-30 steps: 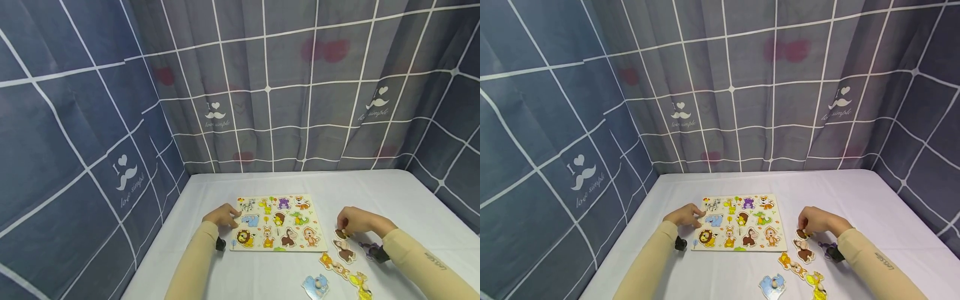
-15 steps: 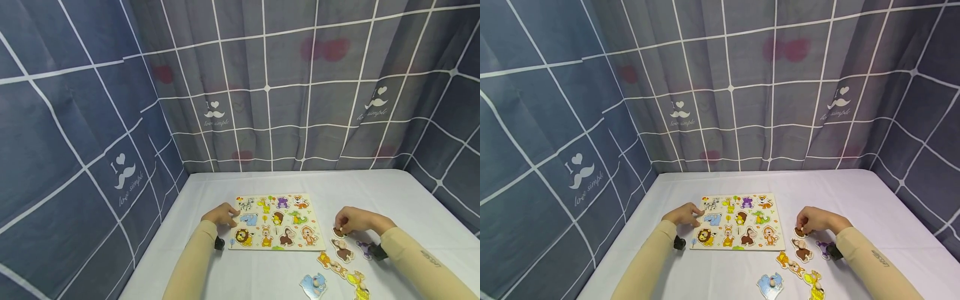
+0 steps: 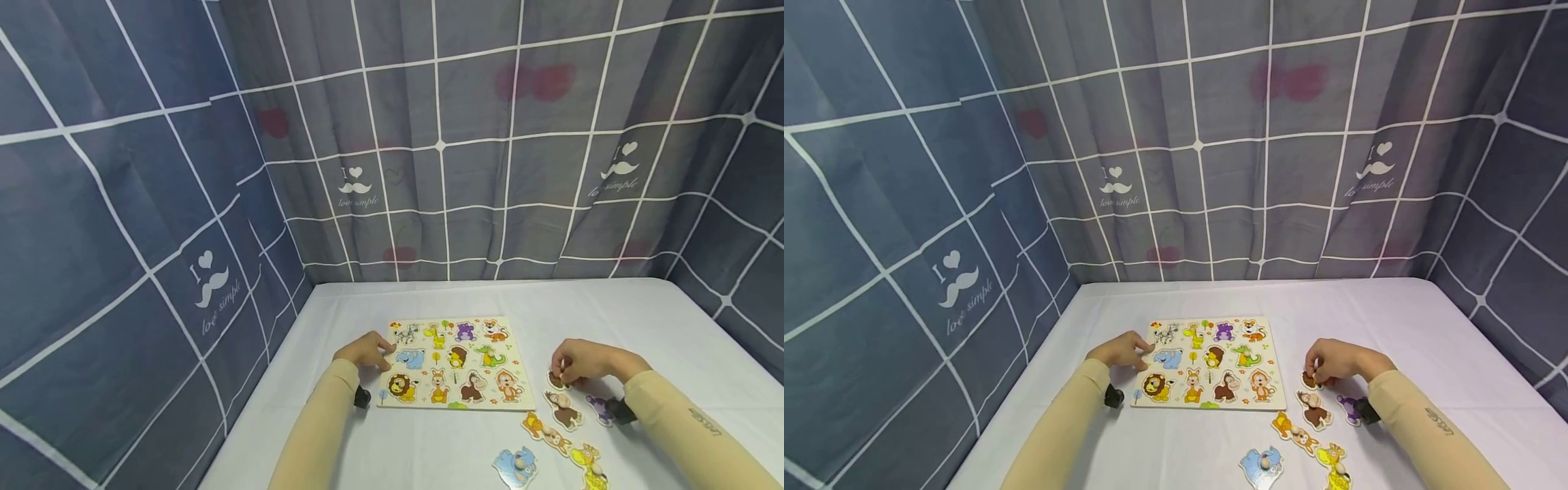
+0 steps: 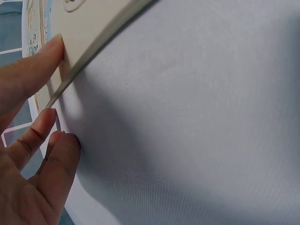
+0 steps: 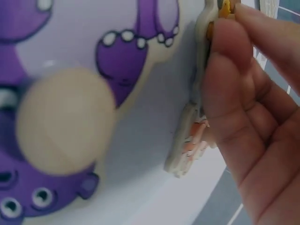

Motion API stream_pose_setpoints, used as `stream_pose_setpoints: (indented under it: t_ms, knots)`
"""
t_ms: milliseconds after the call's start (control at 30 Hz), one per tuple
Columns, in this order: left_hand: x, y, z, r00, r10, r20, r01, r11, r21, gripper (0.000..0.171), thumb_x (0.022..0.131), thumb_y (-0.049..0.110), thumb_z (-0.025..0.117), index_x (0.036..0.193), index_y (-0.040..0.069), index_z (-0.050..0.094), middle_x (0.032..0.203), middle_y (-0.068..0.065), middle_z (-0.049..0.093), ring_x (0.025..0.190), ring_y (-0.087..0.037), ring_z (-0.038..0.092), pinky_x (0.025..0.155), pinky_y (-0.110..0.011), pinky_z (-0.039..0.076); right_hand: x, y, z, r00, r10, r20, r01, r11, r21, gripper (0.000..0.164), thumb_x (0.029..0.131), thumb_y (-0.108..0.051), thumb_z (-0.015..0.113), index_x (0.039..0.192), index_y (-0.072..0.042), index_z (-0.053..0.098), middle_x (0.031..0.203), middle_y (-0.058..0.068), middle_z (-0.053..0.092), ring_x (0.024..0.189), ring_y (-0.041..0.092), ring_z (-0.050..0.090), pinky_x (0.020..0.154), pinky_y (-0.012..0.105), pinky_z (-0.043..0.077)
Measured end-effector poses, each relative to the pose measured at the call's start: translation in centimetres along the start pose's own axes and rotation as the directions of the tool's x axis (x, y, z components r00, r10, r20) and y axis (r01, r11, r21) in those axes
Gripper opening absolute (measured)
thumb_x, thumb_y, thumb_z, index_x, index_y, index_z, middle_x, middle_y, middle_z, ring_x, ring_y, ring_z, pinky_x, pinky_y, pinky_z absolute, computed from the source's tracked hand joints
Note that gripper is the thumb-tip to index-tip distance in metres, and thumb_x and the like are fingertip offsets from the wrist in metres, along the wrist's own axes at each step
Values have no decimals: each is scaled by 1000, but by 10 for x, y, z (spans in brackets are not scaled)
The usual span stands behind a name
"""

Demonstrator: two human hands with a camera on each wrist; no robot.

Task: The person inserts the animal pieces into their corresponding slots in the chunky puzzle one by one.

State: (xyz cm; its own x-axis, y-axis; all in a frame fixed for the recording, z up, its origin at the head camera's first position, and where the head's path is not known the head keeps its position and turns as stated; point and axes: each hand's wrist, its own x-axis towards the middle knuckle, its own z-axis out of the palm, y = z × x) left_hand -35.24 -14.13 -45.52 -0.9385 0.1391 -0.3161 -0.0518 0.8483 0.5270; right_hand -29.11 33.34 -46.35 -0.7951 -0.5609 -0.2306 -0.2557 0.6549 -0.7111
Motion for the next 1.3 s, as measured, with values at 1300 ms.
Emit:
stream_pose_setpoints:
  t_ms: [1300]
  knots:
    - [-7,4,-2,1000,15,23,-16,999,34,51,77,15,85,125,20,71,138,-11,56,117,-28,55,109,-50,44,-12,28,13,982,99,-162,-33,928,370,15,93,-6,61,93,8,65,74,3,65,63,9,61,57,23,54]
